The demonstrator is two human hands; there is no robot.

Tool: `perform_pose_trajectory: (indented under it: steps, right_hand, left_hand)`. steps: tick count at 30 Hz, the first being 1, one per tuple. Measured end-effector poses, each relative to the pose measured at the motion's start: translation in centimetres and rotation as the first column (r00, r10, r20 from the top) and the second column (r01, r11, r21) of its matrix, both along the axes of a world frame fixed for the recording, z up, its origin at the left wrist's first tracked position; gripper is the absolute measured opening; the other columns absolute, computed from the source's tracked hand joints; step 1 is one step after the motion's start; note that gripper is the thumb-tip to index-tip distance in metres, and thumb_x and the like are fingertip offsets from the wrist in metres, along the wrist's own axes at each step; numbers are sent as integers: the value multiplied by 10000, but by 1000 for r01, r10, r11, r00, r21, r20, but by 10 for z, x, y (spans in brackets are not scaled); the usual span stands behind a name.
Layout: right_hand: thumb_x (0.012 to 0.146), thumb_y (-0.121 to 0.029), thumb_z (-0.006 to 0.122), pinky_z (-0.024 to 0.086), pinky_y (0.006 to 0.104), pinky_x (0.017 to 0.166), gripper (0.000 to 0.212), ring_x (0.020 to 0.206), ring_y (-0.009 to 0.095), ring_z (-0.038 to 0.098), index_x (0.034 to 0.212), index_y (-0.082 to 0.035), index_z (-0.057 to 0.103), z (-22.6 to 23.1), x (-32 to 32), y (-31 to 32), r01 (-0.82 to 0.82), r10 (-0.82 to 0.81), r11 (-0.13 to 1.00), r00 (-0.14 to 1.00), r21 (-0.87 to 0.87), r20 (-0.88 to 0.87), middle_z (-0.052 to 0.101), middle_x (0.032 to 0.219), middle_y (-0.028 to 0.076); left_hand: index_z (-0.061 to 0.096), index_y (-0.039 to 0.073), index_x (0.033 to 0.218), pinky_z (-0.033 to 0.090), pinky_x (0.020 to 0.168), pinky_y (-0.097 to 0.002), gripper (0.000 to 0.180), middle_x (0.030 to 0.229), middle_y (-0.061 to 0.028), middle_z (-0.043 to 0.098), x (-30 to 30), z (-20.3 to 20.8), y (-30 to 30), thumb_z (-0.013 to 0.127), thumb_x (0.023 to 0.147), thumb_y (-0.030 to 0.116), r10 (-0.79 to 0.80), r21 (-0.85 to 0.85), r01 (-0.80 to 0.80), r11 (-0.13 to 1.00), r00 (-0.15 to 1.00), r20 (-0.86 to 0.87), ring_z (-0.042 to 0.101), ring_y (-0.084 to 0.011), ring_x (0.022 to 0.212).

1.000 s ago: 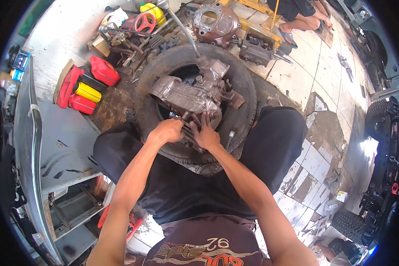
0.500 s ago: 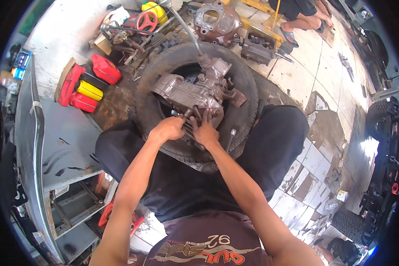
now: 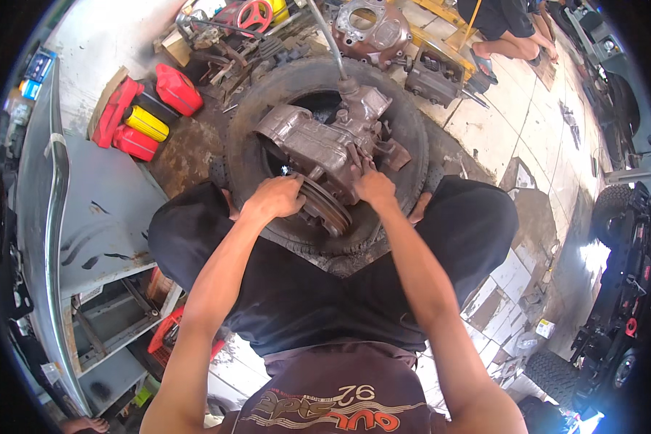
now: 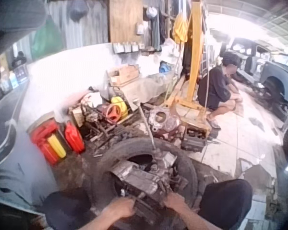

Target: The person scrubs a metallic engine part with a wire brush while rinsing it with a water hose. The part is placed on a tire on the floor, and the person rotates it to clean different surfaces.

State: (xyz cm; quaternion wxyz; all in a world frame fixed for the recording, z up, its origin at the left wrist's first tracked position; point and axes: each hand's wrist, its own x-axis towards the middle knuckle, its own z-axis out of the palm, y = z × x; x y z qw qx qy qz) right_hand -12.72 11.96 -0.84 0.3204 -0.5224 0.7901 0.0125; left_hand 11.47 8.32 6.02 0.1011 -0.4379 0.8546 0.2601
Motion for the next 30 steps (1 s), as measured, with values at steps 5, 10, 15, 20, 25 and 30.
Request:
perform_pose_trajectory:
  steps: [5, 10, 15, 20, 25, 30]
  right_hand:
    - [954, -457, 502, 474, 491, 981, 522, 1104, 433, 616, 1342, -117, 582, 1, -68, 0, -193, 194, 981, 979, 11, -58, 668, 1119, 263]
    - [904, -360, 604, 501, 501, 913, 424, 1046, 437, 634, 1209, -72, 665, 70, -78, 1, -178, 164, 967, 983, -181, -87, 671, 1078, 263]
    - [872, -175, 683, 532, 444, 822, 273, 919, 398, 648, 1112, -44, 696, 106, -43, 28, -341, 468, 780, 875, -524, 127, 664, 1004, 210]
    - [870, -187, 702, 512, 412, 874, 252, 1032, 321, 621, 1085, -55, 699, 83, -6, 43, -463, 630, 553, 777, -693, -17, 632, 1129, 127]
    - [890, -284, 681, 481, 426, 932, 341, 1064, 304, 607, 1166, -84, 671, 79, 7, 47, -548, 745, 417, 664, -726, -73, 628, 1136, 94]
    - [909, -336, 674, 520, 421, 869, 362, 1039, 332, 637, 1131, -50, 669, 64, 0, 47, -310, 431, 767, 898, -561, 93, 657, 1079, 126]
  left_hand:
    - [594, -22, 1180, 516, 874, -499, 430, 1055, -225, 688, -12, 0, -4, 609, 877, 282, -45, -9, 45, 999, 998, -43, 654, -400, 1013]
    - [636, -6, 1128, 514, 827, -507, 401, 900, -229, 696, -19, 0, -2, 617, 891, 318, -13, -107, -5, 994, 985, -172, 658, -425, 928]
    - [686, -32, 930, 522, 755, -469, 509, 766, -233, 681, -50, 25, 2, 568, 959, 463, 374, 233, -319, 919, 892, -253, 689, -372, 821]
    - [703, -33, 913, 542, 724, -374, 632, 814, -162, 694, -48, -8, 7, 539, 961, 575, 735, 750, -333, 572, 614, -288, 684, -230, 789]
    - [671, -82, 1047, 560, 619, -288, 425, 855, -107, 708, -33, -15, 8, 630, 979, 336, 660, 682, -350, 642, 705, -260, 695, -167, 729]
    - [711, -49, 1008, 522, 599, -308, 345, 789, -104, 714, -41, -13, 18, 623, 983, 284, 480, 513, -288, 809, 828, -292, 697, -153, 659]
